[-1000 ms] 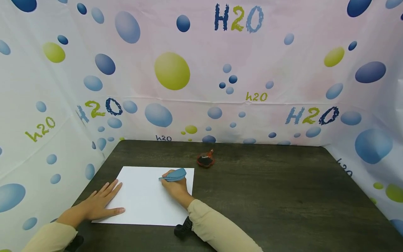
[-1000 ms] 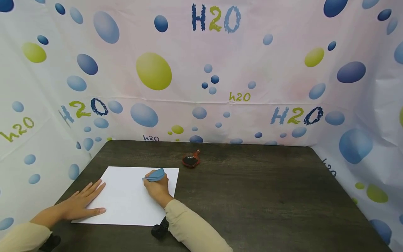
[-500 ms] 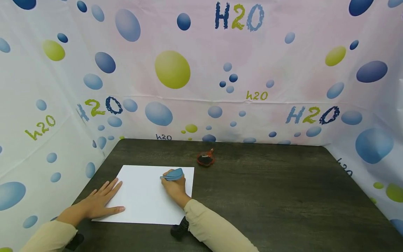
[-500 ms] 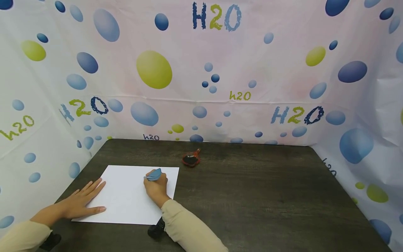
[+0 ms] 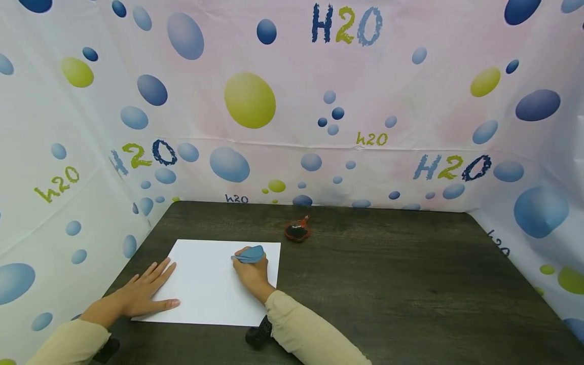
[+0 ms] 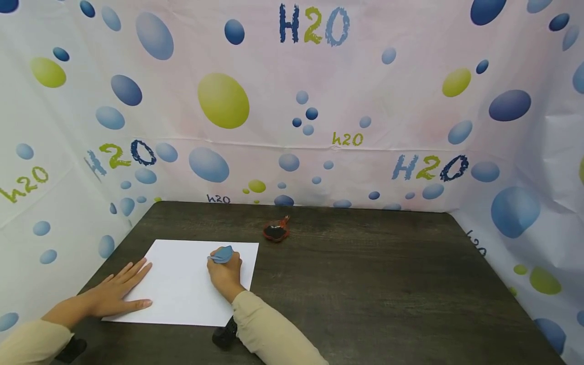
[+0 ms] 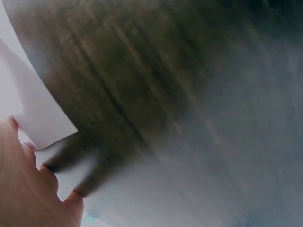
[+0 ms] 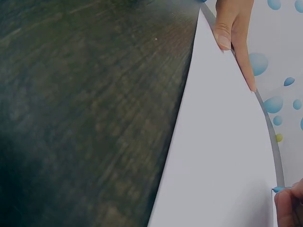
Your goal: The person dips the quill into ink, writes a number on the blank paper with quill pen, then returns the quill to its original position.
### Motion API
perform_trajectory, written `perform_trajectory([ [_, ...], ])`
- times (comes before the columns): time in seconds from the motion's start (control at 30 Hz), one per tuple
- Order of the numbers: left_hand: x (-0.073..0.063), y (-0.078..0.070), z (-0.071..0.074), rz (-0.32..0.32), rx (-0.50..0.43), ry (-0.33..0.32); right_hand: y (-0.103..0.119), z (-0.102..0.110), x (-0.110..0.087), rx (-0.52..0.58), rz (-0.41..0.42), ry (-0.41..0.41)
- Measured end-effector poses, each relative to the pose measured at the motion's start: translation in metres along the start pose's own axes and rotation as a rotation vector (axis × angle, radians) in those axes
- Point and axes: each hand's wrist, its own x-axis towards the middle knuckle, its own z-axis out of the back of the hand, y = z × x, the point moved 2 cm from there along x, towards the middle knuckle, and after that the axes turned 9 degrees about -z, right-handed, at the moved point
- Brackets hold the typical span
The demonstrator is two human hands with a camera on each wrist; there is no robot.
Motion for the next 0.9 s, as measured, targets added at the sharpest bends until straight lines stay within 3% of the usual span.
perform_trajectory([
  [0.4,0.0009,0.0022,-0.0014,-0.001,0.006,0.005,-0.0017,-0.0001,-0.0005,-0.019,0.025,0.018],
  [0.9,0.0020,0.0010,-0.0007,0.008,0.021,0.005,-0.0020,-0.0054,-0.0032,-0.020,-0.029,0.073],
])
